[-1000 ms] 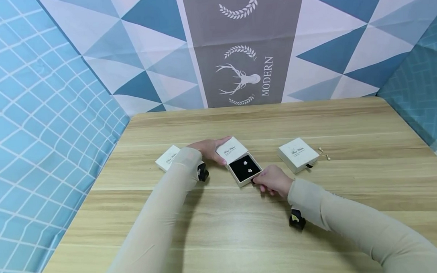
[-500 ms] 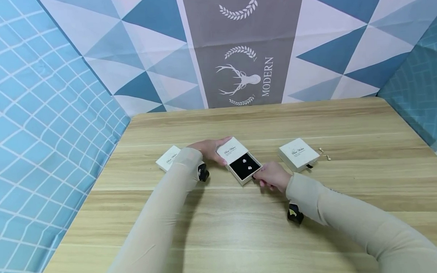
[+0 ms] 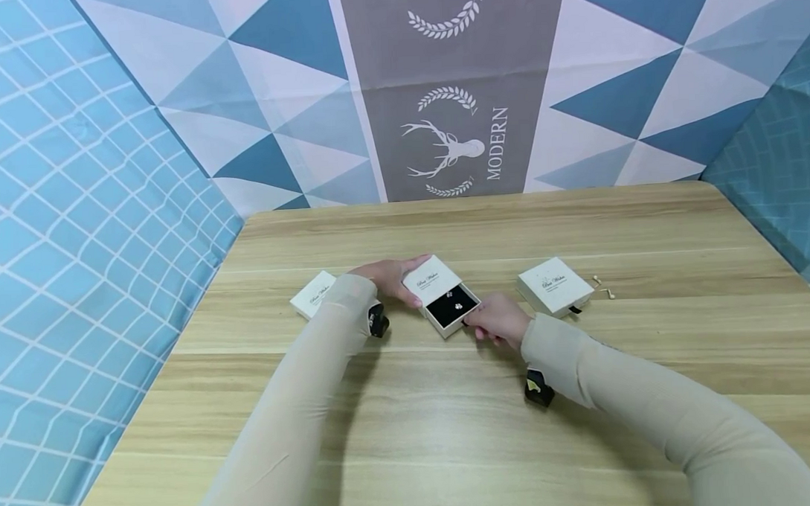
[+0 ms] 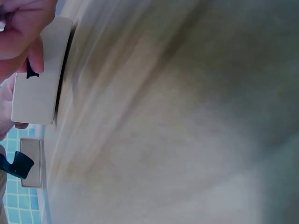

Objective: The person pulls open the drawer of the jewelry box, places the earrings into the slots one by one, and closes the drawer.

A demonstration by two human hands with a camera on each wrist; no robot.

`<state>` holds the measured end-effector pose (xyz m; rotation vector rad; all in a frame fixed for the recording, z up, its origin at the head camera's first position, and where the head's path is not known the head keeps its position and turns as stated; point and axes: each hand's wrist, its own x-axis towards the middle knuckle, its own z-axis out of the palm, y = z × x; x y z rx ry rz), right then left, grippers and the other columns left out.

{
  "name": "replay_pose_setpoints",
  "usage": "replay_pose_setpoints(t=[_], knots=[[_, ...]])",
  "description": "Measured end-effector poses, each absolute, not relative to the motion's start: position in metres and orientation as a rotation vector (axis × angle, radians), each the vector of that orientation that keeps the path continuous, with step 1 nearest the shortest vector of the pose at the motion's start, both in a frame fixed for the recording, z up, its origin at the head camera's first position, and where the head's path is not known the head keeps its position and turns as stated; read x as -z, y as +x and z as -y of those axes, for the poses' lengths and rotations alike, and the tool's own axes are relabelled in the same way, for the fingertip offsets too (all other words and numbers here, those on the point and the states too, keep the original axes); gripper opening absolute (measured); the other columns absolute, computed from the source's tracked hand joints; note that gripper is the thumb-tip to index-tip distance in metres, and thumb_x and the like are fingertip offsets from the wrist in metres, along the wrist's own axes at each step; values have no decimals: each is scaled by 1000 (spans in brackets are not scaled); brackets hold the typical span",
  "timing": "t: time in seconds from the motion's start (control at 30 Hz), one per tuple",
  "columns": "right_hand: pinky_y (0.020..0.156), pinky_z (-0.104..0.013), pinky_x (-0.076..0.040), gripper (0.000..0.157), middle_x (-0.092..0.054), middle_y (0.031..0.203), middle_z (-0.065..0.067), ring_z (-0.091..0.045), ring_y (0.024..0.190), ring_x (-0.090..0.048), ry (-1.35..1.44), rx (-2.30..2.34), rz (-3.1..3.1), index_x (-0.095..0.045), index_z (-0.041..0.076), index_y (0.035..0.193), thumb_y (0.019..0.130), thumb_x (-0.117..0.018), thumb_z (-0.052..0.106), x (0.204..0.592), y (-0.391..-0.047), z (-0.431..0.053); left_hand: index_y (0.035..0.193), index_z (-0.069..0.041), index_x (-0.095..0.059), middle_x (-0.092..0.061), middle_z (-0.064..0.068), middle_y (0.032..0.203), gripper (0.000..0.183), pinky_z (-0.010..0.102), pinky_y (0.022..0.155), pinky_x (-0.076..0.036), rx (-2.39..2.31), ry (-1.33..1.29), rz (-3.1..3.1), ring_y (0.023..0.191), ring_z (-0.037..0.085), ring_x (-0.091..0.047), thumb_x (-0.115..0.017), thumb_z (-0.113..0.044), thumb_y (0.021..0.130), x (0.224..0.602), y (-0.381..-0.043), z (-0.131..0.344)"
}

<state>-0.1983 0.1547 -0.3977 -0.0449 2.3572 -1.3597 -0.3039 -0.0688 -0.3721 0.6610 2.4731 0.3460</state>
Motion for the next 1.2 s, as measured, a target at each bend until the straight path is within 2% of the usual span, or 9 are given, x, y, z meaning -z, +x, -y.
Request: replay_pose_setpoints(t=[0.2,0.33,0.43,0.57,0.63,1.2], knots=[[39,-17,-31,23,-49,50,4,-4,40,-35,-74,1324,-2373,-53,6,66,88,-58,8,396,-204,-150,155,-31,-8,-35,11,152,105,39,107,-32,-359,671,-2466,133,26,-39,-77,-45,78,371,-304,69],[39,-18,-31,13,-50,51,3,-4,40,-35,-76,1327,-2365,-59,1,77,88,-58,7,396,-209,-146,155,-30,-7,-35,12,151,105,38,107,-32,-353,676,-2466,133,27,-39,-77,-43,78,371,-304,70],[40,-18,-31,15,-50,50,4,-5,40,-36,-83,1292,-2382,-60,2,73,87,-58,7,394,-213,-142,155,-30,-7,-35,12,151,105,38,107,-32,-353,675,-2462,133,26,-39,-77,-43,78,371,-304,70],[39,-18,-31,28,-50,48,4,-5,38,-35,-106,1234,-2409,-57,7,59,87,-58,8,390,-214,-138,155,-30,-7,-34,11,152,105,39,107,-32,-354,667,-2458,134,27,-39,-77,-44,78,371,-304,70],[38,-18,-30,31,-50,47,3,-5,37,-35,-111,1235,-2408,-55,8,57,87,-58,8,389,-214,-136,155,-30,-7,-33,11,152,106,39,107,-32,-353,669,-2458,134,27,-39,-77,-44,78,370,-303,69],[38,-19,-30,28,-51,49,3,-6,37,-36,-64,1242,-2403,-55,8,60,88,-57,9,394,-229,-127,156,-24,-7,-36,11,151,104,36,105,-34,-372,719,-2443,128,24,-44,-77,-40,80,369,-302,68]])
